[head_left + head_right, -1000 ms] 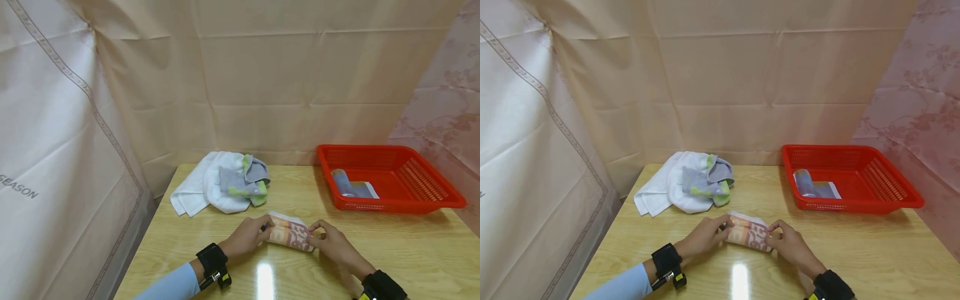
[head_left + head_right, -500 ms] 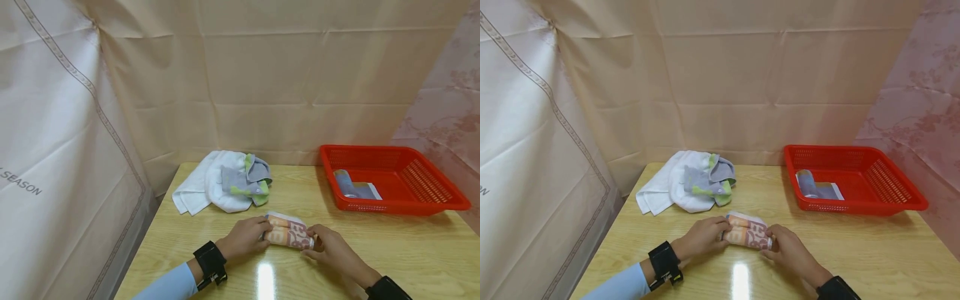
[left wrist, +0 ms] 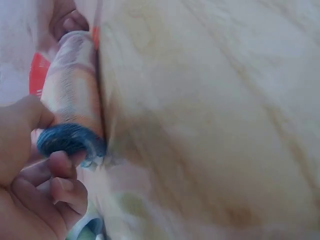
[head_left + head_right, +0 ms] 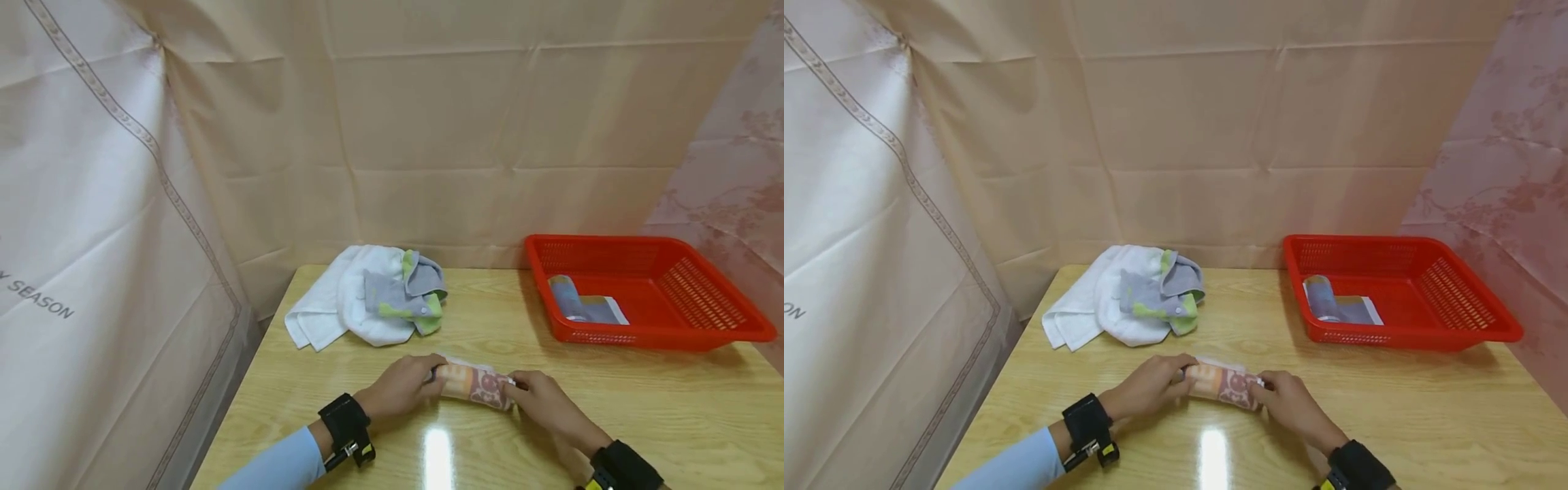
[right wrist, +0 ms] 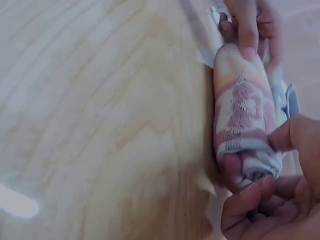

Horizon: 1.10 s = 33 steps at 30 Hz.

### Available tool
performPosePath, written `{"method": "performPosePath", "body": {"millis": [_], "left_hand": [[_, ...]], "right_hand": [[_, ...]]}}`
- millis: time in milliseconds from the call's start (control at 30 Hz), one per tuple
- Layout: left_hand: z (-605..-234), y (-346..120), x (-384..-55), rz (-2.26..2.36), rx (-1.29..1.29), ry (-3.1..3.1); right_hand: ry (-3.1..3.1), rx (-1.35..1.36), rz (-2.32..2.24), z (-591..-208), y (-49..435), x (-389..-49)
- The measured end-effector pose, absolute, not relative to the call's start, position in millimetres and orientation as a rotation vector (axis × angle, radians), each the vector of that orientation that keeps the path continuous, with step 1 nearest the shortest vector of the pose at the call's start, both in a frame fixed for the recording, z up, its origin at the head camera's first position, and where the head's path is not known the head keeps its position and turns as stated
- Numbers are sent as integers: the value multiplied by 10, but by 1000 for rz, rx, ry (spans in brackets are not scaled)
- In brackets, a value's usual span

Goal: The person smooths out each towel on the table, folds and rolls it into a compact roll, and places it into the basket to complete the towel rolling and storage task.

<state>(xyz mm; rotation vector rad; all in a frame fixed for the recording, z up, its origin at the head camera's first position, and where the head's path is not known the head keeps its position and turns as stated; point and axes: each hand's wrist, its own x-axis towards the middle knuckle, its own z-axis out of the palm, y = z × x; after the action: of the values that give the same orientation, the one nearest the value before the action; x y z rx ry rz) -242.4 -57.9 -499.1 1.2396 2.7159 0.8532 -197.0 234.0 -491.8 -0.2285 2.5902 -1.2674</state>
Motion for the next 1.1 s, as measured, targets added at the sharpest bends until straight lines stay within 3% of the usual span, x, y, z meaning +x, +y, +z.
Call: {"method": "performPosePath", "body": {"millis": [133, 267, 500, 733, 1100], "left_hand": [[-5010, -548, -2457, 949, 1237, 2682], [-5034, -516, -2486, 968, 1193, 2735], [-5043, -490, -2435, 629, 1195, 3010], [-5003, -487, -2375, 276, 1424, 3011], [-4984, -496, -2378, 225, 1313, 2816]], "right_hand": [[2717, -234, -1213, -4888, 2270, -1987], [3067, -474, -903, -4884, 2223, -1975], [3264, -748, -504, -4913, 2212, -1951], [3167, -733, -631, -4897, 2234, -2006], [2860, -526, -888, -4817, 2229, -2112]]}}
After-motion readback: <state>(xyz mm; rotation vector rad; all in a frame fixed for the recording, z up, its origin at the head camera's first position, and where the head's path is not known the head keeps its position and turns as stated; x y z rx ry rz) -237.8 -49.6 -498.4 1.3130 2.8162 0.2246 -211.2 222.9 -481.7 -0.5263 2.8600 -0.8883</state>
